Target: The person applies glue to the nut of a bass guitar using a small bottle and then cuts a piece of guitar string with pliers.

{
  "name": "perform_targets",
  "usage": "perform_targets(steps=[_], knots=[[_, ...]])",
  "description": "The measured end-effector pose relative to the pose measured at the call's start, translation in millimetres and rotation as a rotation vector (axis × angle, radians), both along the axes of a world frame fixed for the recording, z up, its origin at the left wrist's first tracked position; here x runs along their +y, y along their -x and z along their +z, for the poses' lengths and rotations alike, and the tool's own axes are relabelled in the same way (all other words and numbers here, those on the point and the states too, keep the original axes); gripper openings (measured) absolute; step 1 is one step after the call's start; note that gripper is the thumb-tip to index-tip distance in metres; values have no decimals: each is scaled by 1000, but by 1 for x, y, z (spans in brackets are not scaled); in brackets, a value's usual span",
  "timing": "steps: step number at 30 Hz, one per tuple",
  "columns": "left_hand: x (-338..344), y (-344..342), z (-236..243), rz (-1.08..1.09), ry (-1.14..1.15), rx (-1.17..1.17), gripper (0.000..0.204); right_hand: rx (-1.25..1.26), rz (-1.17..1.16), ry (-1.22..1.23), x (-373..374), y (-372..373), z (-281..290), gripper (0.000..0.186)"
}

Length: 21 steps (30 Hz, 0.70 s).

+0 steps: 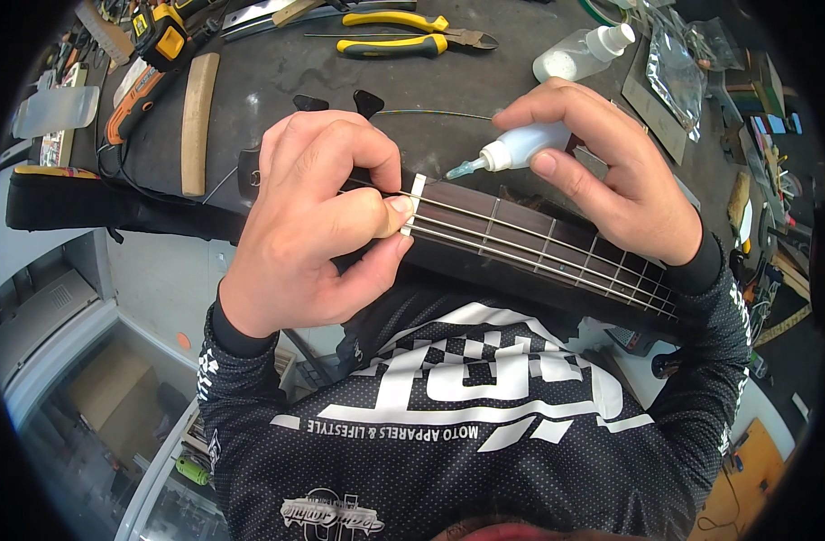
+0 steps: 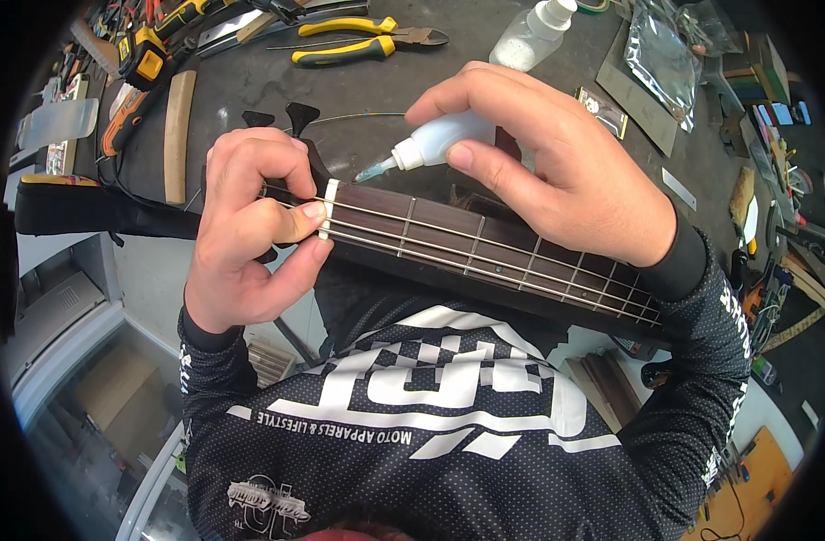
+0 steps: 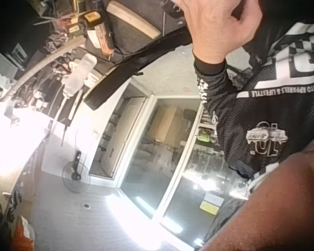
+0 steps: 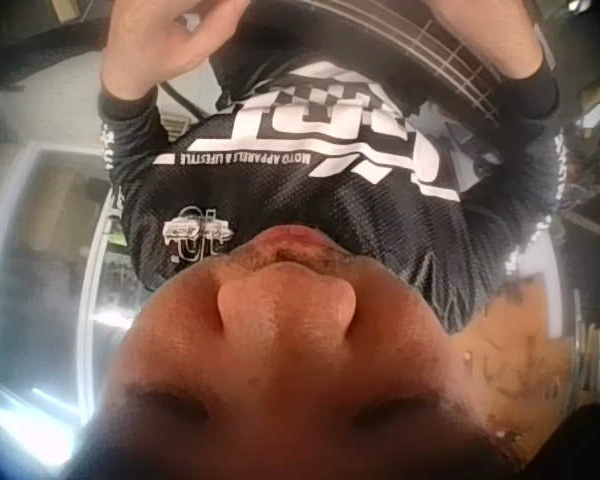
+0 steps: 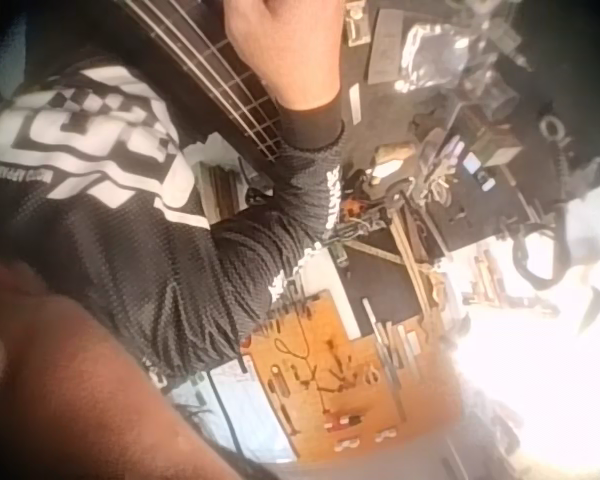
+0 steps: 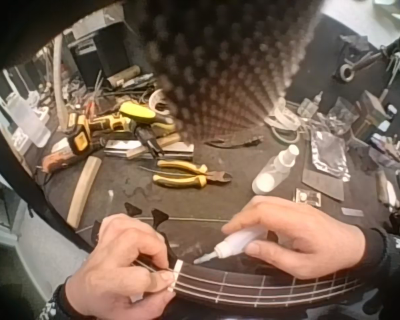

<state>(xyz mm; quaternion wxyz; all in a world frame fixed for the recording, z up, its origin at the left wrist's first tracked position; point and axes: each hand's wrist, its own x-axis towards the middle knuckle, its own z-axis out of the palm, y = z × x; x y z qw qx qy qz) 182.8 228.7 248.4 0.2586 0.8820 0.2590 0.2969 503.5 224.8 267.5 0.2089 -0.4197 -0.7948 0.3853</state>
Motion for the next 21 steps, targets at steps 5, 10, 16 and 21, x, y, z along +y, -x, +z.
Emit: perform_targets(steps=[5,10,16,21], knots=[[0,0,0,2,3,4,28,1,1,-23,1,1,2,33],[-1,0,2,5,3,18,28,0,0,-16,2,1,5,32],[-1,0,2,4,8,21,28,-2,12,-52,3,1,7,31],[0,1,1,0,6,15,28,-10,17,-63,3,1,9,31]])
